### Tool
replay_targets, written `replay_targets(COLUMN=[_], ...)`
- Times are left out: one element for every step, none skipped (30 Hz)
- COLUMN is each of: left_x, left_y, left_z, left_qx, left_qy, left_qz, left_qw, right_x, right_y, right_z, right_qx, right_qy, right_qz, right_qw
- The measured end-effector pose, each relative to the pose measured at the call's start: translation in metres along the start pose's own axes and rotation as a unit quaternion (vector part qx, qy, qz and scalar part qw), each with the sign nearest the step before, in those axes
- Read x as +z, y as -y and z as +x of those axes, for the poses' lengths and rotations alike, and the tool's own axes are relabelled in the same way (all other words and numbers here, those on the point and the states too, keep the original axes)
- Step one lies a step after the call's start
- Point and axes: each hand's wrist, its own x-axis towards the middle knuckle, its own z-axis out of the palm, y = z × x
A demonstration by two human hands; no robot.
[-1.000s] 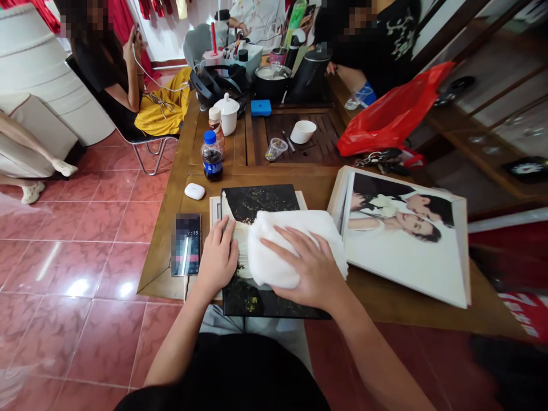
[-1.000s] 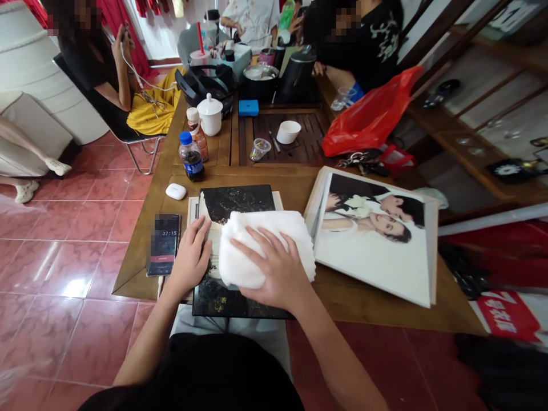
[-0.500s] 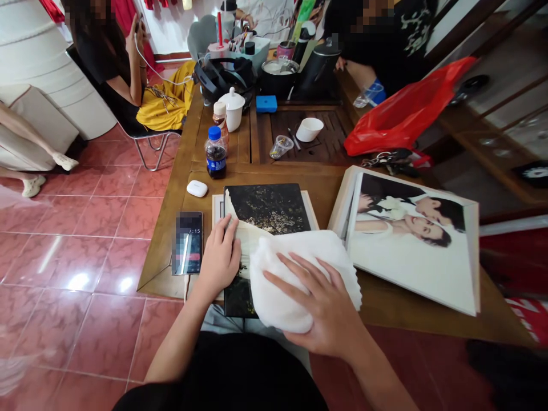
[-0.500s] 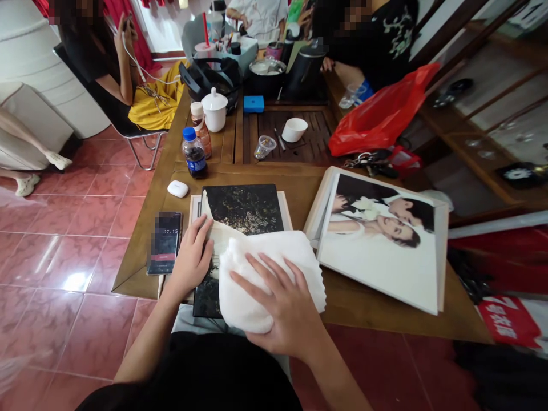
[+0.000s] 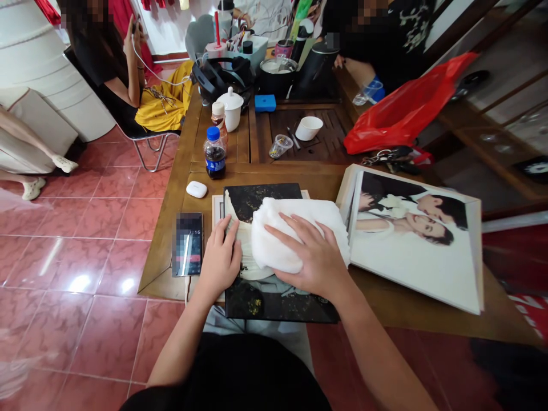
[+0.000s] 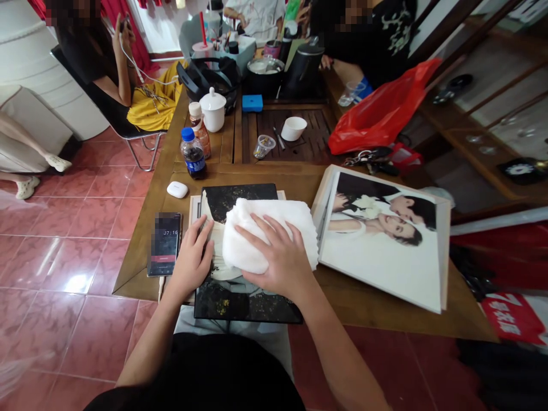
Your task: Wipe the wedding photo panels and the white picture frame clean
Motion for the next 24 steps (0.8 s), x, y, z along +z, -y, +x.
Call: replay_targets(left_x=[0.000,0.000,-0.001,-0.001,-0.001,0.000,0.000,0.000,0.000,0.000,0.000,0.000,0.000,0.000,0.001,0.001,0.001,0.001,0.001,0.002,0.002,0.002,0.002,0.002], left_y=[0.000,-0.001,-0.001,-0.001,-0.001,-0.001,-0.002,-0.002,-0.002,-0.002,-0.002,-0.002,-0.002,-0.001,-0.001,-0.001,0.000,0.000,0.001,0.001,0.002,0.003,0.003,0.004], left_z=[0.000,0.000,0.000,0.000,0.000,-0.001,-0.001,-0.001,-0.001,-0.001,-0.001,-0.001,-0.001,-0.001,-0.001,-0.001,-0.001,-0.001,-0.001,-0.001,-0.001,-0.001,-0.001,-0.001], left_qx=[0.000,0.000,0.000,0.000,0.000,0.000,-0.001,-0.001,-0.002,-0.002,-0.003,-0.004,-0.005,-0.005,-0.005,-0.003,-0.002,0.000,0.002,0.004,0.005,0.006,0.007,0.009], left_qy=[-0.001,-0.003,-0.003,-0.004,-0.005,-0.005,-0.006,-0.006,-0.005,-0.004,-0.002,0.000,0.003,0.005,0.006,0.007,0.007,0.008,0.007,0.005,0.002,0.000,-0.002,-0.004], left_qz=[-0.001,-0.002,-0.001,-0.001,-0.001,-0.001,-0.002,-0.003,-0.003,-0.004,-0.004,-0.004,-0.004,-0.004,-0.004,-0.003,-0.003,-0.002,-0.002,-0.003,-0.004,-0.005,-0.006,-0.007], left_qw=[1.000,1.000,1.000,1.000,1.000,1.000,1.000,1.000,1.000,1.000,1.000,1.000,1.000,1.000,1.000,1.000,1.000,1.000,1.000,1.000,1.000,1.000,1.000,1.000], right_x=[-0.001,-0.002,-0.003,-0.005,-0.007,-0.008,-0.010,-0.012,-0.014,-0.015,-0.017,-0.018,-0.019,-0.020,-0.020,-0.019,-0.017,-0.015,-0.013,-0.010,-0.007,-0.005,-0.003,-0.001], right_y=[0.002,0.005,0.007,0.011,0.014,0.017,0.020,0.023,0.026,0.028,0.030,0.031,0.030,0.030,0.028,0.025,0.022,0.018,0.014,0.010,0.005,0.002,-0.002,-0.004], right_z=[-0.003,-0.007,-0.012,-0.018,-0.025,-0.032,-0.039,-0.046,-0.052,-0.059,-0.065,-0.069,-0.072,-0.073,-0.073,-0.070,-0.065,-0.058,-0.050,-0.041,-0.031,-0.022,-0.013,-0.006], right_qx=[-0.001,-0.002,-0.005,-0.008,-0.012,-0.016,-0.020,-0.026,-0.032,-0.038,-0.045,-0.051,-0.056,-0.059,-0.060,-0.058,-0.052,-0.044,-0.036,-0.029,-0.022,-0.017,-0.013,-0.008], right_qy=[0.001,0.003,0.007,0.011,0.014,0.017,0.019,0.020,0.021,0.024,0.026,0.027,0.028,0.029,0.029,0.026,0.023,0.019,0.014,0.010,0.005,-0.001,-0.007,-0.014], right_qz=[-0.002,-0.003,-0.003,-0.001,0.001,0.004,0.007,0.011,0.014,0.018,0.021,0.024,0.026,0.029,0.030,0.030,0.029,0.026,0.022,0.018,0.014,0.010,0.006,0.002], right_qw=[1.000,1.000,1.000,1.000,1.000,1.000,1.000,0.999,0.999,0.999,0.998,0.998,0.998,0.997,0.997,0.998,0.998,0.998,0.999,0.999,1.000,1.000,1.000,1.000])
